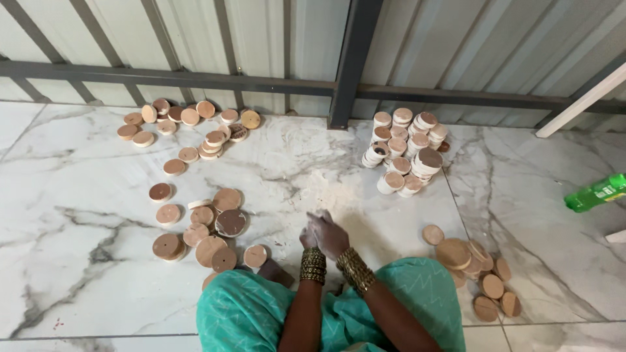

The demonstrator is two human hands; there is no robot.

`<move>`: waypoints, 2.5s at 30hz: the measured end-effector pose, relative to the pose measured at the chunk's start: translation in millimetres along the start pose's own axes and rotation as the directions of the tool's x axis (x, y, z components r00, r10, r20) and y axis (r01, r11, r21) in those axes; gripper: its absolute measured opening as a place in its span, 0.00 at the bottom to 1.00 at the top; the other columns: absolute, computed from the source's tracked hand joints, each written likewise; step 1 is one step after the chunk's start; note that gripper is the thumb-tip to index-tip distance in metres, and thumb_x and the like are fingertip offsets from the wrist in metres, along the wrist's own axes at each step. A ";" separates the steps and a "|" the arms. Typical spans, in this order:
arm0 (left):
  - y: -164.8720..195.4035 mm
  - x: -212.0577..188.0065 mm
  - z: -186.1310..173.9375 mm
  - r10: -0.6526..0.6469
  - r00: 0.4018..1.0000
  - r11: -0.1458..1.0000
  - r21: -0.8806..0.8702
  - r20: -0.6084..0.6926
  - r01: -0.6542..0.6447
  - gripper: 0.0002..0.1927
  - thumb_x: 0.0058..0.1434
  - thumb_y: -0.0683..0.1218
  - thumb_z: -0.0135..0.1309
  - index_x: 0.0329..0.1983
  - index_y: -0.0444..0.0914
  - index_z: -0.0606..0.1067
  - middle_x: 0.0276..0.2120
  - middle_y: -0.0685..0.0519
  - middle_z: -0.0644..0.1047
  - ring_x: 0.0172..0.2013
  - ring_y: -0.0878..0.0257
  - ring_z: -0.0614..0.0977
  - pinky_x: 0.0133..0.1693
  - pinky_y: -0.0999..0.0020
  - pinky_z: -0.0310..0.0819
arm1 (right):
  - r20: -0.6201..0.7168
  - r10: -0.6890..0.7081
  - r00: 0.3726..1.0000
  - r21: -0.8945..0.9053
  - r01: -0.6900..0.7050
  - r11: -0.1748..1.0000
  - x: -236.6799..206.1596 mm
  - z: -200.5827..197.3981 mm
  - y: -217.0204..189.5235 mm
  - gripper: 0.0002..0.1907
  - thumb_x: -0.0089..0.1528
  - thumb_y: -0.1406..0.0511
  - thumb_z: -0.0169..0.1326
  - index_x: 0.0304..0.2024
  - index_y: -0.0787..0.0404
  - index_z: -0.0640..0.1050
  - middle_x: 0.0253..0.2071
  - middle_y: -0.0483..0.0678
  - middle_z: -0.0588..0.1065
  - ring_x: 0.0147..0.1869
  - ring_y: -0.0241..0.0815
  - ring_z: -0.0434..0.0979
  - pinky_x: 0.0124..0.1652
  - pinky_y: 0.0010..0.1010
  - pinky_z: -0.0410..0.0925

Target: The person sits on the floor and rubs a white powder onto small round wooden discs one at a time, then places the treated discs onto a growing pile beside them, taking new untreated discs from the floor.

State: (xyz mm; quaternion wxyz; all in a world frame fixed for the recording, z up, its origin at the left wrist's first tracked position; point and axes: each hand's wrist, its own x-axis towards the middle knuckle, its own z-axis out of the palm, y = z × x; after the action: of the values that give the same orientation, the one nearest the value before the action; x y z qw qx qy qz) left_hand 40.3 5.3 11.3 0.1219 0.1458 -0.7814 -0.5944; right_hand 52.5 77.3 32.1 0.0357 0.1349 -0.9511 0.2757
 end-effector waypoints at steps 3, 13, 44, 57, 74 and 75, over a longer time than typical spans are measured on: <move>6.1 -1.2 5.2 -0.319 0.939 0.764 -0.552 0.128 0.334 0.15 0.71 0.53 0.45 0.49 0.40 0.75 0.34 0.48 0.78 0.23 0.61 0.76 0.22 0.66 0.63 | 0.050 -0.124 0.991 0.186 0.113 0.976 28.9 -12.7 13.4 0.18 0.73 0.65 0.45 0.64 0.56 0.73 0.52 0.53 0.77 0.50 0.47 0.82 0.52 0.33 0.74; 2.2 1.8 -2.6 0.306 0.947 0.948 -0.057 -0.096 -0.312 0.22 0.73 0.57 0.47 0.53 0.35 0.77 0.34 0.46 0.79 0.26 0.61 0.80 0.23 0.66 0.76 | -0.017 -0.101 0.995 0.080 0.102 0.992 4.4 -11.7 -11.8 0.20 0.70 0.65 0.43 0.63 0.54 0.74 0.59 0.51 0.76 0.53 0.45 0.80 0.47 0.32 0.75; -2.5 -1.1 5.4 -0.436 0.734 0.119 -0.775 0.520 0.620 0.17 0.73 0.56 0.41 0.43 0.42 0.76 0.24 0.53 0.76 0.17 0.61 0.73 0.16 0.67 0.62 | -0.213 -0.090 0.973 0.185 0.130 0.974 12.3 5.1 1.8 0.22 0.67 0.62 0.51 0.61 0.65 0.68 0.51 0.56 0.77 0.53 0.43 0.78 0.54 0.31 0.72; 2.6 -2.9 11.4 -0.369 0.859 0.436 -0.751 0.354 0.497 0.21 0.75 0.54 0.38 0.54 0.36 0.76 0.37 0.49 0.83 0.31 0.60 0.84 0.28 0.63 0.81 | -0.145 0.035 0.989 0.678 0.073 0.731 24.0 -19.9 21.9 0.15 0.67 0.69 0.44 0.55 0.62 0.74 0.51 0.50 0.78 0.57 0.41 0.78 0.57 0.30 0.71; 2.2 -3.7 16.5 -0.065 0.993 0.759 -0.641 0.102 0.116 0.15 0.72 0.46 0.41 0.55 0.34 0.72 0.48 0.44 0.77 0.49 0.58 0.78 0.53 0.63 0.72 | 0.361 -0.149 0.920 0.796 -0.222 0.564 40.0 -33.0 26.0 0.22 0.70 0.64 0.49 0.66 0.66 0.70 0.61 0.52 0.74 0.64 0.42 0.74 0.62 0.30 0.67; 3.3 -3.4 16.9 -0.040 0.997 0.770 -0.634 0.068 0.074 0.16 0.72 0.46 0.41 0.55 0.34 0.73 0.49 0.45 0.78 0.51 0.58 0.78 0.54 0.63 0.72 | 0.347 -0.185 0.919 0.900 -0.270 0.343 40.2 -33.2 27.3 0.22 0.71 0.65 0.48 0.67 0.66 0.69 0.62 0.51 0.74 0.64 0.40 0.74 0.63 0.30 0.67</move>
State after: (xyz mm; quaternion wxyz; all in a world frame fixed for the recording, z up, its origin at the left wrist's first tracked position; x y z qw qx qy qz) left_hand 37.0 22.4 10.0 0.1261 0.1045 -0.5325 -0.8305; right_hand 6.1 107.7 51.9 -0.2455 0.1571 -0.6089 0.7378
